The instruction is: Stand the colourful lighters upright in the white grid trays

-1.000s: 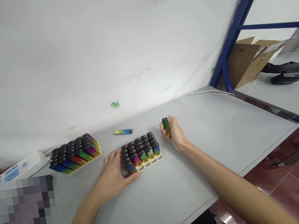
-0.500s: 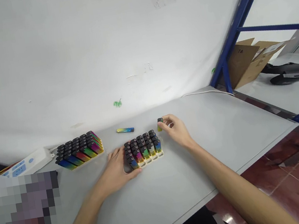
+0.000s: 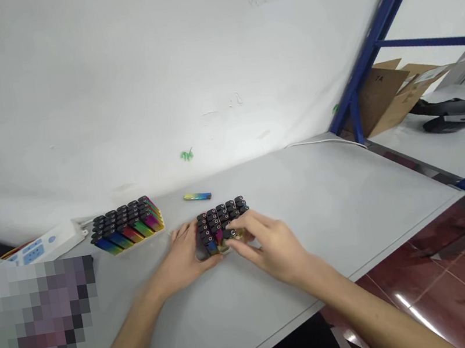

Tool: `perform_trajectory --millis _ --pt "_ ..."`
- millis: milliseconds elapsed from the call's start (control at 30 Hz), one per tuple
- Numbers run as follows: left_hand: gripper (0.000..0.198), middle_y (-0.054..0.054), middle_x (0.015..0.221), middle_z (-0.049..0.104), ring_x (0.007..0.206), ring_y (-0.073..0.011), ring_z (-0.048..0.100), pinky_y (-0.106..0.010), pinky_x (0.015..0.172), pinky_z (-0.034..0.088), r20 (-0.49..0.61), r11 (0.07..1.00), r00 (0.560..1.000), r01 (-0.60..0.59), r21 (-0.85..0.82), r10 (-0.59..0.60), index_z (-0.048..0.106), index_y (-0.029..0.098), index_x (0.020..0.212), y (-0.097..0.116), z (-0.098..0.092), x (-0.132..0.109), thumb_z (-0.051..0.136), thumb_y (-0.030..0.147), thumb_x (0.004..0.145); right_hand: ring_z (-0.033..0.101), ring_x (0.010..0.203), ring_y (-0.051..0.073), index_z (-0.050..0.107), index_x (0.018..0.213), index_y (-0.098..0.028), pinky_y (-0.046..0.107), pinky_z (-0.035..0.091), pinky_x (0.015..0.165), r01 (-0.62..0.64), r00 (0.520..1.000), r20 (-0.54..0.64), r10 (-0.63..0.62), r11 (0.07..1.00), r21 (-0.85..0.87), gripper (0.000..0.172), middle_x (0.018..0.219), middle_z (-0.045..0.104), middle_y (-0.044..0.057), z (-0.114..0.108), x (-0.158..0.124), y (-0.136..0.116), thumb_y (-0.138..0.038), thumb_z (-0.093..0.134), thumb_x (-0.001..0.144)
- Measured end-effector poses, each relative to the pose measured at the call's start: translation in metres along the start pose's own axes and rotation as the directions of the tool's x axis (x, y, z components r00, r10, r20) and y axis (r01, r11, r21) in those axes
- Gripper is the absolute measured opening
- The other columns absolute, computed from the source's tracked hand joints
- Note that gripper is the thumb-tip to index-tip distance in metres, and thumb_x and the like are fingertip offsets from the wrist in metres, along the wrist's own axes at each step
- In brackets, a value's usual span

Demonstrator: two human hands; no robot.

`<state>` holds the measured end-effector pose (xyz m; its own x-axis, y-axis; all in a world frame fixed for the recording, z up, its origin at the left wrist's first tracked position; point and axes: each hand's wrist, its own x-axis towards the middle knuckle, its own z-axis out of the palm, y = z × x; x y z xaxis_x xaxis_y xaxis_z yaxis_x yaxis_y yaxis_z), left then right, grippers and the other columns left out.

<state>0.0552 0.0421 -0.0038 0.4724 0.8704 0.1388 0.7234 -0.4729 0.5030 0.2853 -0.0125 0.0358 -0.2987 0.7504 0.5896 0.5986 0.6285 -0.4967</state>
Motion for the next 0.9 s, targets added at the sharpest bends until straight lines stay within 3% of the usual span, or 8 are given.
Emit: perform_trajectory --millis 133,267,433,667,767,900 --pt "0.069 -0.008 0.131 0.056 0.122 -0.0321 0.048 -0.045 0.101 0.036 0.007 0.998 0.998 -0.064 0.000 0.064 0.040 0.027 0.140 0.001 -0.001 0.001 0.066 0.051 0.081 0.069 0.068 0.012 0.059 0.109 -0.022 0.026 0.056 0.063 -0.078 0.988 0.130 0.087 0.994 -0.075 0.016 0.098 0.072 0.003 0.024 -0.003 0.003 -0.026 0.060 0.093" --pt "0.089 -0.012 0.143 0.048 0.132 -0.0355 0.040 -0.048 0.107 0.032 0.009 0.998 0.999 -0.054 -0.014 0.054 0.025 0.025 0.149 -0.003 0.001 0.000 0.064 0.062 0.079 0.070 0.068 0.013 0.057 0.116 -0.023 0.025 0.054 0.060 -0.135 0.976 0.152 0.156 0.981 -0.139 0.026 0.095 0.074 0.001 0.027 -0.002 0.003 -0.027 0.063 0.091" --pt "0.108 -0.015 0.143 0.048 0.135 -0.0377 0.039 -0.051 0.106 0.032 -0.001 0.999 1.000 0.006 -0.043 -0.006 0.005 0.022 0.155 -0.001 0.004 -0.001 0.066 0.063 0.076 0.065 0.058 0.011 0.063 0.103 -0.023 0.023 0.045 0.052 -0.035 0.986 0.145 0.077 0.962 -0.271 0.011 0.089 0.073 -0.001 0.025 0.000 0.002 -0.026 0.056 0.095" --pt "0.101 -0.016 0.132 0.057 0.127 -0.0336 0.049 -0.049 0.105 0.036 -0.076 0.995 0.997 0.011 -0.102 -0.019 0.010 0.015 0.154 0.009 0.008 0.002 0.065 0.057 0.079 0.056 0.051 0.009 0.068 0.096 -0.022 0.023 0.035 0.050 0.019 0.994 0.109 0.018 0.942 -0.335 0.021 0.073 0.069 -0.001 0.027 0.001 0.001 -0.031 0.049 0.097" --pt "0.101 -0.017 0.136 0.055 0.127 -0.0337 0.049 -0.048 0.105 0.038 -0.097 0.996 0.995 0.013 -0.089 -0.021 0.012 0.016 0.153 0.008 0.010 0.002 0.066 0.056 0.079 0.056 0.055 0.009 0.069 0.096 -0.022 0.023 0.037 0.053 -0.026 0.996 0.071 0.048 0.958 -0.285 0.022 0.076 0.069 0.000 0.018 0.019 0.002 -0.033 0.050 0.097" --pt "0.099 -0.016 0.146 0.046 0.133 -0.0351 0.044 -0.048 0.106 0.038 -0.095 0.997 0.995 0.026 -0.071 -0.033 0.016 0.018 0.153 0.005 0.012 0.002 0.067 0.057 0.078 0.057 0.061 0.012 0.068 0.097 -0.021 0.026 0.039 0.060 -0.161 0.986 -0.008 0.165 0.951 -0.264 0.024 0.074 0.068 0.000 0.007 0.071 0.017 -0.036 0.050 0.095"
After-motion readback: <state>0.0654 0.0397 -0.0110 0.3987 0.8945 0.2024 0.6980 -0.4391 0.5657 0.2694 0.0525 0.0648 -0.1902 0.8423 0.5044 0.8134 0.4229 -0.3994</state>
